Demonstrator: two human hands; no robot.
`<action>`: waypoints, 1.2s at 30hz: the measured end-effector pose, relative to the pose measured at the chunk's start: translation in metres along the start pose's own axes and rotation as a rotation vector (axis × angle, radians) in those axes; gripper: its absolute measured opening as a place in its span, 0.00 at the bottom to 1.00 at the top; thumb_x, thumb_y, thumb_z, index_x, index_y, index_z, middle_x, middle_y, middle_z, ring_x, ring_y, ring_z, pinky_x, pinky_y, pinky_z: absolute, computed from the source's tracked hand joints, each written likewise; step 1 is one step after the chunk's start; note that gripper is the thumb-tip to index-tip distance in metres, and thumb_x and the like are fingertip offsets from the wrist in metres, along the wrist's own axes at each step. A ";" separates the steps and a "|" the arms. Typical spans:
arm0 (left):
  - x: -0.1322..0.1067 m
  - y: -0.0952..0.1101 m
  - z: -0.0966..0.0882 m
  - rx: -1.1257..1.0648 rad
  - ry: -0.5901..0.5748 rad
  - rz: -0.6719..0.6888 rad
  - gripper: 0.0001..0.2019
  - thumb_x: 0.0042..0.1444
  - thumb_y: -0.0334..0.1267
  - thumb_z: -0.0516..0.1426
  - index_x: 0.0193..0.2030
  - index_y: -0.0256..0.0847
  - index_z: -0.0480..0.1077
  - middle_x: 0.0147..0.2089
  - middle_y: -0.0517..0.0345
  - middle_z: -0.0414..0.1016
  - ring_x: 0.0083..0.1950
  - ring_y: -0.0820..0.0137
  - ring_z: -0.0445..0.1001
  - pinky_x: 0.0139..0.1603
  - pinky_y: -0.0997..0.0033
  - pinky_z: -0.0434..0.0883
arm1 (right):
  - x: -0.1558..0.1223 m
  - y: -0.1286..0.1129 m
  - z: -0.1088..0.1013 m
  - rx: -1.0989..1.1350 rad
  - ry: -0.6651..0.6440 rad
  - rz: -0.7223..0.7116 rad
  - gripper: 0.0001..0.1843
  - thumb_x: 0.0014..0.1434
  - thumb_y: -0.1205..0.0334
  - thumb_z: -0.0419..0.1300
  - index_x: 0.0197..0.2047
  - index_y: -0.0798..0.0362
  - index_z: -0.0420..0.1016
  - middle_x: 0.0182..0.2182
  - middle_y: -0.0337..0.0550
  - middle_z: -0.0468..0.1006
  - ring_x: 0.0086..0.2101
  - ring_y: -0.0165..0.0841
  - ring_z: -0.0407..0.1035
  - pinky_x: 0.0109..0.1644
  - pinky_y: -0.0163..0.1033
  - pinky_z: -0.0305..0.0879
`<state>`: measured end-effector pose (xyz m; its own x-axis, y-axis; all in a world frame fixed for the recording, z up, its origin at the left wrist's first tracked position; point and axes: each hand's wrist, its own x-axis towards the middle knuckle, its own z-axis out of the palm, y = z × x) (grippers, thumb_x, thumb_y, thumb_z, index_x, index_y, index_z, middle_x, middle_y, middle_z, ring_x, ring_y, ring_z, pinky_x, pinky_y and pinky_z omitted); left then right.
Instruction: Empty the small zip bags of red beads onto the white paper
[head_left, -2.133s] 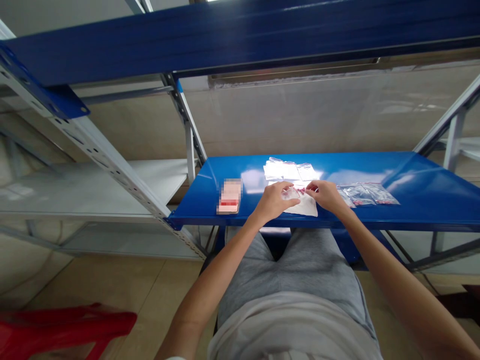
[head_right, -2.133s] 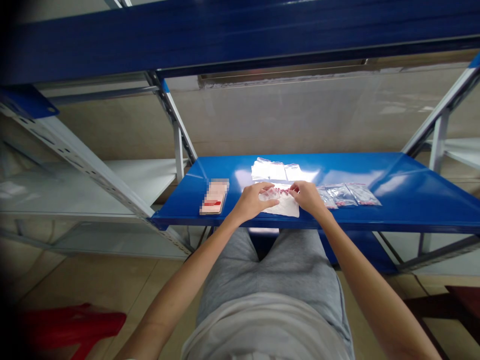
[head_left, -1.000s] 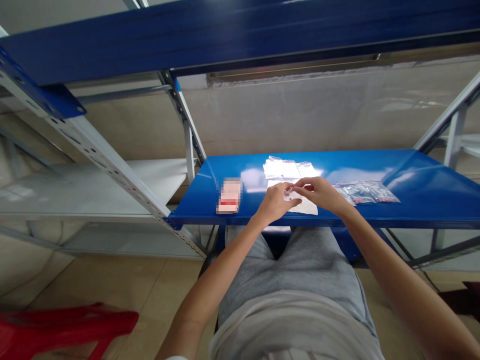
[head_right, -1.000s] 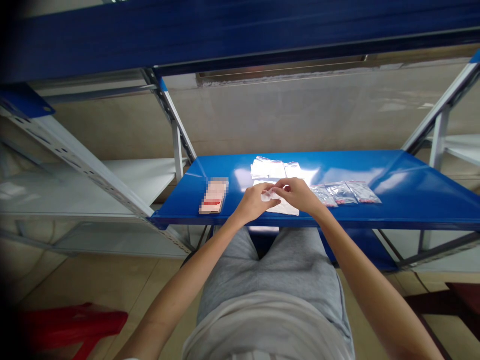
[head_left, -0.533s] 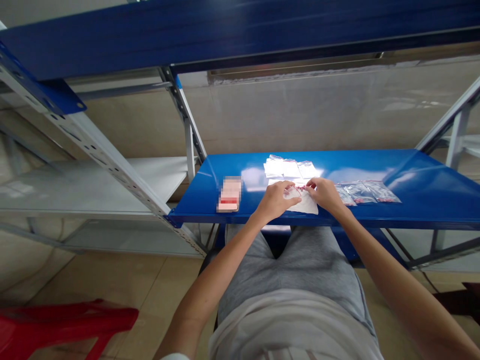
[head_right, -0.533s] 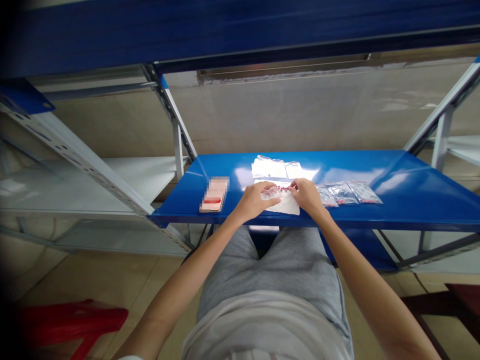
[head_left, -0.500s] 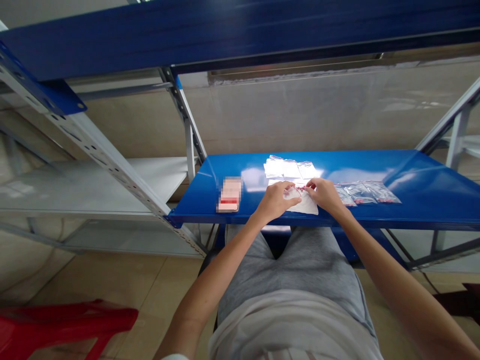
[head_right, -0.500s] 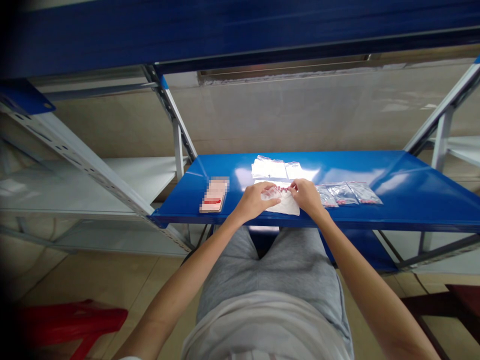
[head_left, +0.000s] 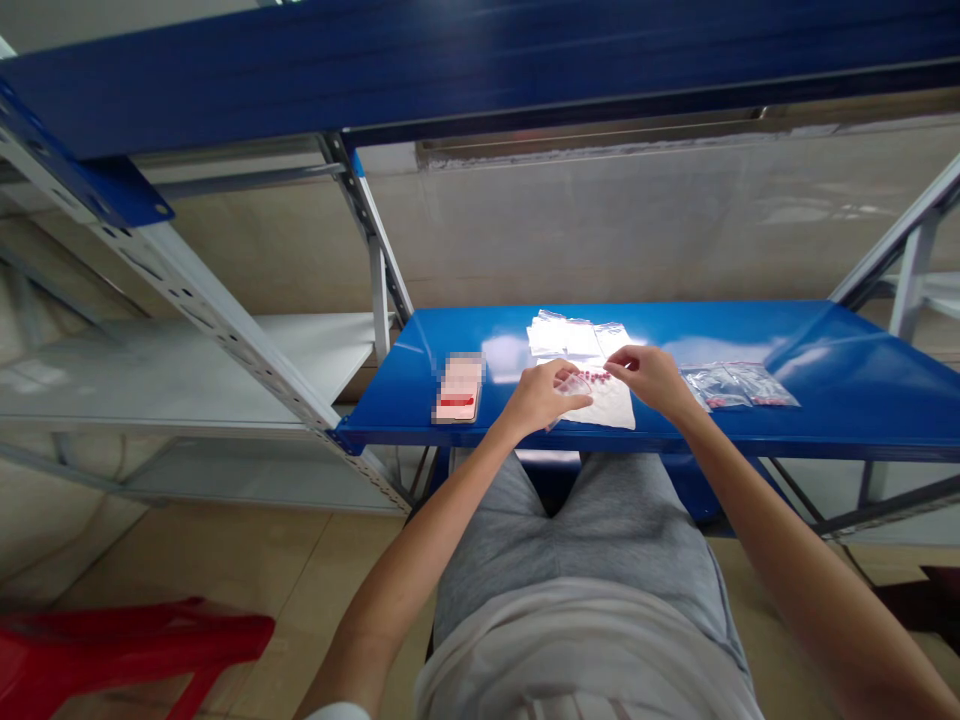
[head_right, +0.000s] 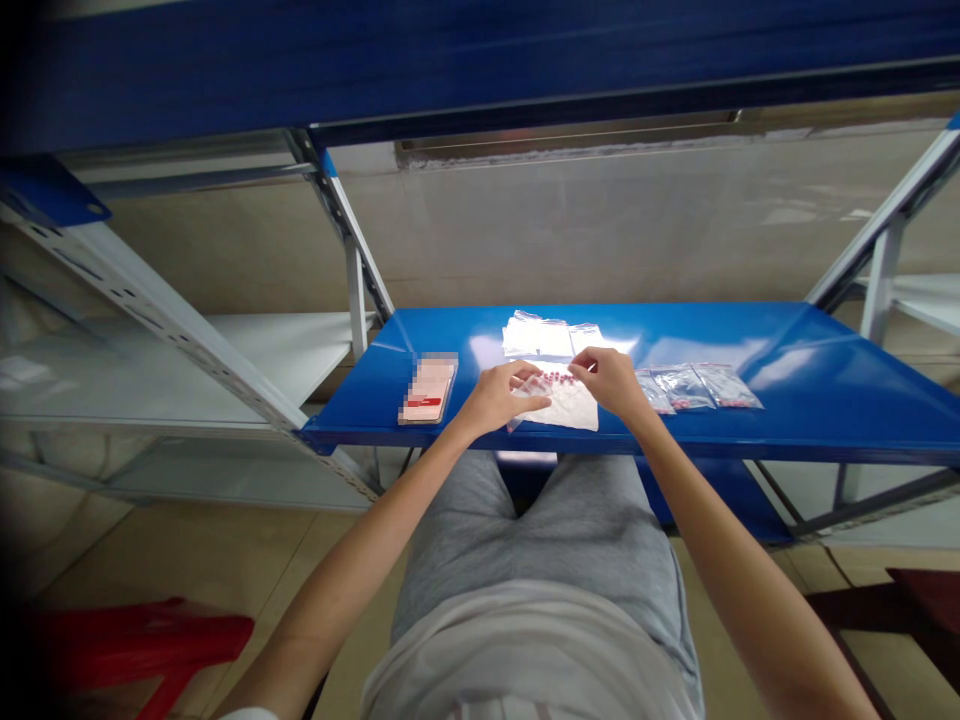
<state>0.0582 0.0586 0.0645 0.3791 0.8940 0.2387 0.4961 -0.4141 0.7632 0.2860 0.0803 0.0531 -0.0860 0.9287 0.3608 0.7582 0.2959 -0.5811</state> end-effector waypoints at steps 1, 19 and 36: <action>0.000 0.000 -0.001 -0.005 -0.010 -0.014 0.22 0.50 0.46 0.71 0.51 0.41 0.77 0.51 0.50 0.82 0.50 0.61 0.80 0.50 0.64 0.77 | -0.001 -0.007 -0.003 0.061 -0.023 -0.017 0.11 0.60 0.55 0.61 0.33 0.53 0.81 0.31 0.46 0.83 0.30 0.36 0.71 0.36 0.40 0.63; 0.000 0.005 -0.008 -0.096 -0.049 -0.080 0.25 0.47 0.48 0.72 0.48 0.39 0.75 0.47 0.50 0.82 0.44 0.63 0.81 0.38 0.70 0.74 | -0.007 -0.034 -0.001 0.251 -0.229 -0.097 0.19 0.62 0.47 0.58 0.35 0.53 0.82 0.28 0.44 0.81 0.29 0.34 0.70 0.31 0.38 0.61; 0.003 -0.007 -0.005 -0.075 0.004 -0.081 0.26 0.45 0.51 0.72 0.47 0.39 0.76 0.47 0.51 0.80 0.41 0.66 0.79 0.37 0.72 0.72 | -0.001 0.025 0.028 -0.225 -0.067 -0.071 0.07 0.63 0.62 0.62 0.37 0.55 0.81 0.34 0.50 0.84 0.34 0.40 0.76 0.40 0.41 0.64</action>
<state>0.0521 0.0653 0.0632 0.3371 0.9247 0.1767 0.4650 -0.3267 0.8228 0.2870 0.0934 0.0181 -0.1812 0.9223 0.3413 0.8730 0.3106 -0.3760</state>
